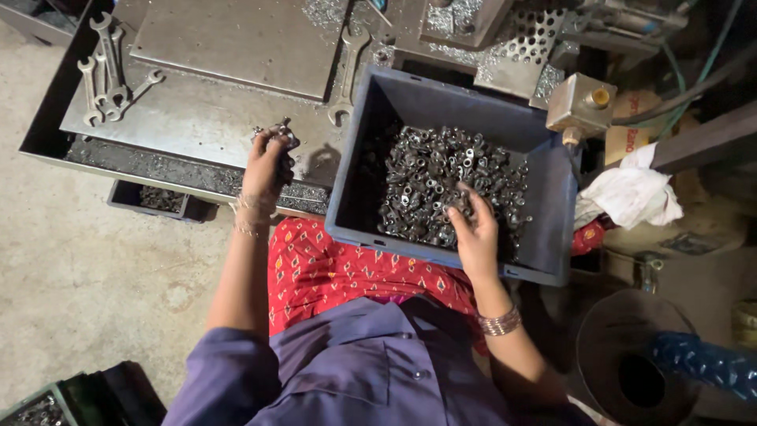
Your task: The person sorts small metal parts from a blue bin, picking them up by hand and placing them into a jig on a machine. The person continues this repetitive sorting and placement process throughout the clip.
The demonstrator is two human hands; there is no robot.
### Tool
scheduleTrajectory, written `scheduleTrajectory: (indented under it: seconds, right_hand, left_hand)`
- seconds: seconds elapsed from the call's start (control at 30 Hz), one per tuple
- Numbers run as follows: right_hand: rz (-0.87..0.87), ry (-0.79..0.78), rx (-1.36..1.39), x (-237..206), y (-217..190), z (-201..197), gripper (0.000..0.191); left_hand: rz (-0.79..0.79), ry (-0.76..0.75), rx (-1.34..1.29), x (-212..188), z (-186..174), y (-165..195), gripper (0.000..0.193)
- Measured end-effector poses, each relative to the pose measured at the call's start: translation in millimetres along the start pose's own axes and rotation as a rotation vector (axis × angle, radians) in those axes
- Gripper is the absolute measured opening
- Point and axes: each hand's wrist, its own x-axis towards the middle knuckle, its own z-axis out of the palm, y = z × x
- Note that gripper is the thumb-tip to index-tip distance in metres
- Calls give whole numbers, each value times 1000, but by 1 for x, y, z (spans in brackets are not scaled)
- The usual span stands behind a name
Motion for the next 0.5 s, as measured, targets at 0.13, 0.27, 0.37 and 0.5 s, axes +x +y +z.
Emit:
scheduleTrajectory:
  seconds: [0.13, 0.27, 0.37, 0.5]
  right_hand:
    - [-5, -32, -2, 1, 17, -8, 28]
    - [-88, -41, -249, -2, 16, -11, 18]
    - [16, -4, -30, 3, 8, -10, 27]
    - [423, 104, 481, 16, -1, -17, 22]
  left_hand:
    - [680, 13, 308, -58, 52, -7, 36]
    - [792, -42, 621, -111, 94, -12, 34]
    - [807, -119, 719, -133, 119, -12, 38]
    - [824, -153, 814, -141, 132, -8, 43]
